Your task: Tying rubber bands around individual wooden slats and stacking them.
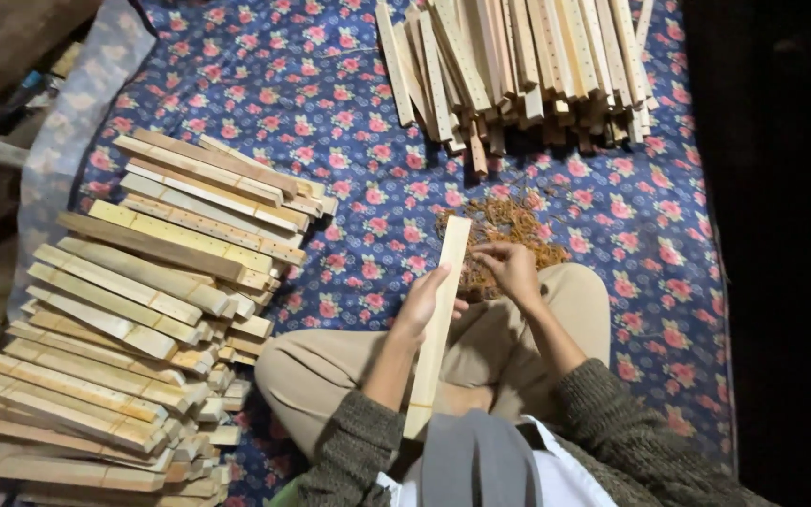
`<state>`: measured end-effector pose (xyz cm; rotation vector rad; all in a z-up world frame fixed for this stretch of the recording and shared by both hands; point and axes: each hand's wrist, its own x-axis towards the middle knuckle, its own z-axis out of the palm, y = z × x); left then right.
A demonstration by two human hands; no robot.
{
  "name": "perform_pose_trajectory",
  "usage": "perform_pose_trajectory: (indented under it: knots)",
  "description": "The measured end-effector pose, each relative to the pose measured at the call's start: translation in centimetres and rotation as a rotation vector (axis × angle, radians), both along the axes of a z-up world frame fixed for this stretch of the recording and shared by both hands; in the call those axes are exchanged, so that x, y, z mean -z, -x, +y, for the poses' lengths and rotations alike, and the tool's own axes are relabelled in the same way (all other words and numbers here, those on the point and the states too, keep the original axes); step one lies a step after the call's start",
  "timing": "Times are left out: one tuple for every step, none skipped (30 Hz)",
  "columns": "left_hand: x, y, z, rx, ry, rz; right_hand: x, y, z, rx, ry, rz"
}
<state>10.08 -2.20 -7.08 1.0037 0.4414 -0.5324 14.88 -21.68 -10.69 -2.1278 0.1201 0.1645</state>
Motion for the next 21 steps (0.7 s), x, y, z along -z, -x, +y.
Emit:
perform_pose_trajectory:
  knots:
    - [0.9,0.2,-0.3,0.004,0.005,0.003,-1.4,1.1,-0.1,0.004,0.005,0.003]
    - [1.7,0.2,-0.6,0.022,0.025,-0.001,-2.9,1.9,-0.2,-0.017,-0.167,0.101]
    - [2.4,0.2,-0.9,0.040,0.045,-0.005,-4.4,2.7,-0.2,-0.040,-0.340,0.198]
    - [2.1,0.6,-1.0,0.041,0.046,-0.005,-4.3,3.3,-0.4,-0.038,-0.339,0.197]
    - [1.8,1.0,-1.1,0.059,0.054,0.000,-4.1,3.9,-0.7,-0.016,-0.420,0.235]
    - [1.4,1.3,-1.2,0.076,0.061,0.003,-4.0,4.3,-0.8,0.005,-0.503,0.271]
    - [0.8,1.5,-1.2,0.078,0.061,0.000,-3.4,4.5,-1.1,0.005,-0.503,0.268]
    - [0.3,1.9,-1.0,0.086,0.068,-0.002,-2.6,4.9,-1.3,0.027,-0.631,0.348]
    - [-0.2,2.4,-0.9,0.094,0.074,-0.003,-1.9,5.3,-1.5,0.049,-0.758,0.429]
    - [-0.1,2.8,-0.6,0.092,0.072,-0.001,-1.5,5.7,-1.4,0.048,-0.760,0.432]
    - [0.0,3.2,-0.3,0.105,0.087,0.017,-1.2,6.1,-1.3,0.059,-0.890,0.455]
    - [0.1,3.3,0.0,0.119,0.101,0.030,-0.9,6.1,-1.2,0.068,-1.020,0.472]
    - [-1.7,3.5,0.2,0.117,0.099,0.027,-1.3,6.4,-0.9,0.065,-1.022,0.470]
    - [-3.4,3.9,0.3,0.139,0.095,0.028,-1.7,6.8,-0.8,0.054,-1.063,0.440]
    - [-5.1,4.3,0.4,0.160,0.091,0.029,-2.0,7.3,-0.6,0.043,-1.105,0.410]
    - [-4.6,4.7,0.6,0.159,0.090,0.030,-3.0,7.6,-0.4,0.043,-1.105,0.412]
    - [-4.0,5.1,0.9,0.151,0.095,0.056,-4.0,7.9,-0.3,0.056,-1.131,0.359]
    - [-3.5,5.4,1.1,0.144,0.100,0.079,-5.0,8.0,-0.1,0.069,-1.155,0.302]
    - [-4.4,5.7,1.1,0.144,0.099,0.077,-4.8,8.1,0.0,0.068,-1.155,0.301]
    - [-5.3,6.0,1.0,0.124,0.106,0.083,-4.7,8.3,0.0,0.041,-1.250,0.331]
    - [-6.2,6.3,0.8,0.103,0.113,0.089,-4.5,8.4,0.0,0.012,-1.345,0.362]
